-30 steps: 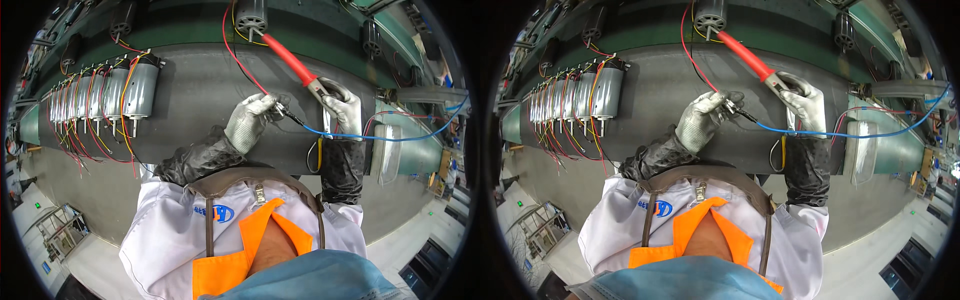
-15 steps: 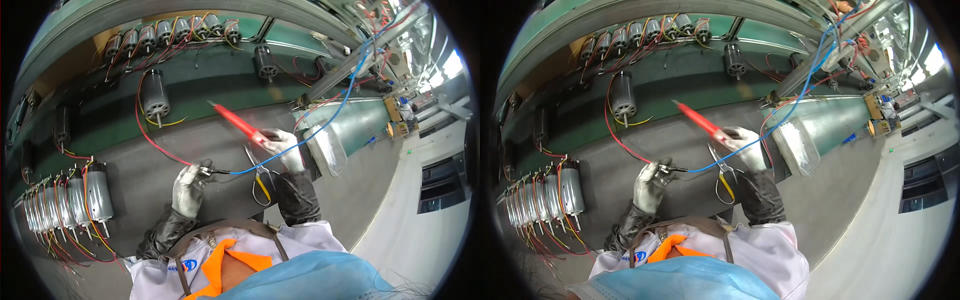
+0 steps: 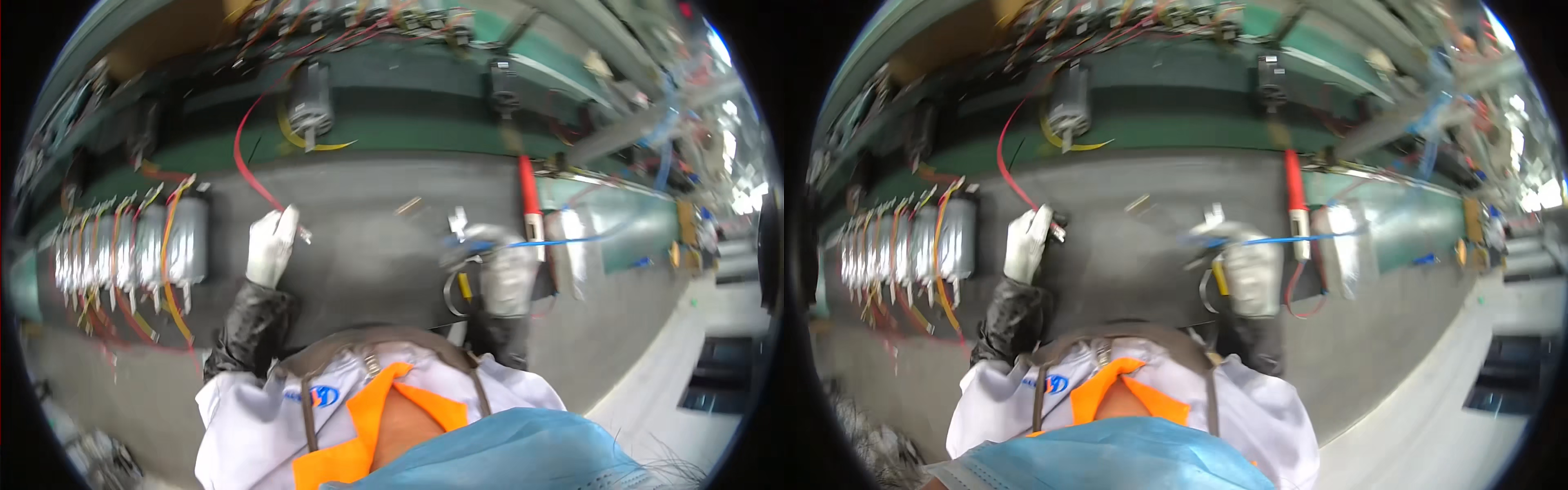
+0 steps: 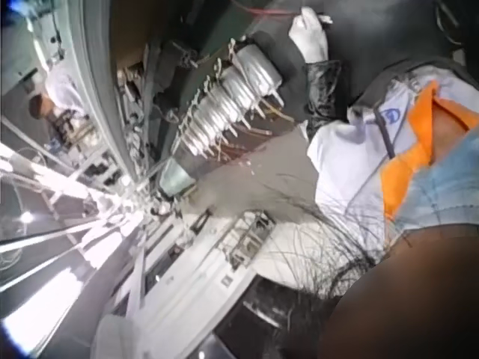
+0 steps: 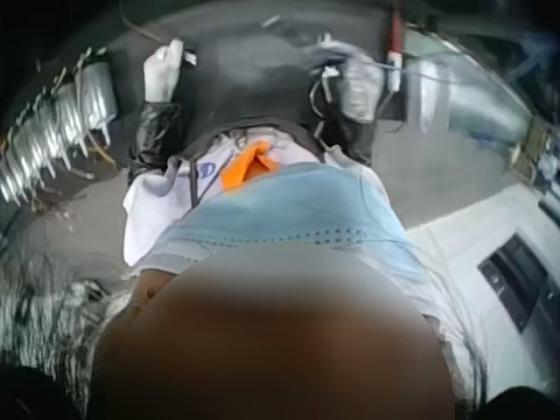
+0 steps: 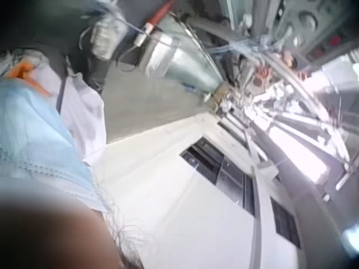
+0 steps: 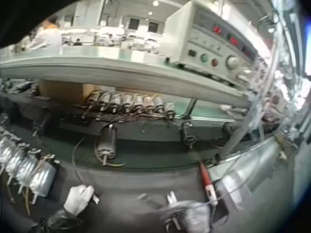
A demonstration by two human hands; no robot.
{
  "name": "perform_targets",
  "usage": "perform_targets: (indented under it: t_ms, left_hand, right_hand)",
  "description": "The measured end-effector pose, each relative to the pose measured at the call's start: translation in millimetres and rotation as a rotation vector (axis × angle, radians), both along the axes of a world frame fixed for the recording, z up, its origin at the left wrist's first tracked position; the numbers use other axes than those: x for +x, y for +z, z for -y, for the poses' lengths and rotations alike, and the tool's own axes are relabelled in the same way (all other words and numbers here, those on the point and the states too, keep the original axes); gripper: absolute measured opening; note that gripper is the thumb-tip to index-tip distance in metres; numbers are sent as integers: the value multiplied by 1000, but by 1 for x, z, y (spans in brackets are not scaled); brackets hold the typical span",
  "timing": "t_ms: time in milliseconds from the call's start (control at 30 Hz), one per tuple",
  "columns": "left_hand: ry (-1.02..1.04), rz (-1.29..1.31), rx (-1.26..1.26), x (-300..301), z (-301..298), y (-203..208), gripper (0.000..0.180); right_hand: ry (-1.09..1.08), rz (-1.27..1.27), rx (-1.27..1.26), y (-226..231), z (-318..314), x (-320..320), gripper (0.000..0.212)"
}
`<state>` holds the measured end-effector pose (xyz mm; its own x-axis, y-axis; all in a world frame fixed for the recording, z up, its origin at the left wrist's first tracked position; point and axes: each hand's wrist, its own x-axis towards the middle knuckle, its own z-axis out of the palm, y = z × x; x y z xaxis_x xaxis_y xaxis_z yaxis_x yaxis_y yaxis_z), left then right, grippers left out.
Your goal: Connecting and organizing wires on small electronic motors at an assembly station.
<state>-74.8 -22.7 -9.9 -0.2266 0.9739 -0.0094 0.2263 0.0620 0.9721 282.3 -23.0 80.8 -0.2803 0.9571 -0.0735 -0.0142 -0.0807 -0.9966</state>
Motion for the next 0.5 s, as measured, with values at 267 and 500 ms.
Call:
perform_targets:
  t_ms: [267, 500]
  left_hand:
    - [87, -1003, 428, -3, -31, 59, 27]
    - [182, -1337, 277, 10, -174, 5, 51]
  right_hand:
    - [-32, 613, 198, -33, -85, 7, 39]
    - [-533, 1400, 296, -41, -297, 23, 71]
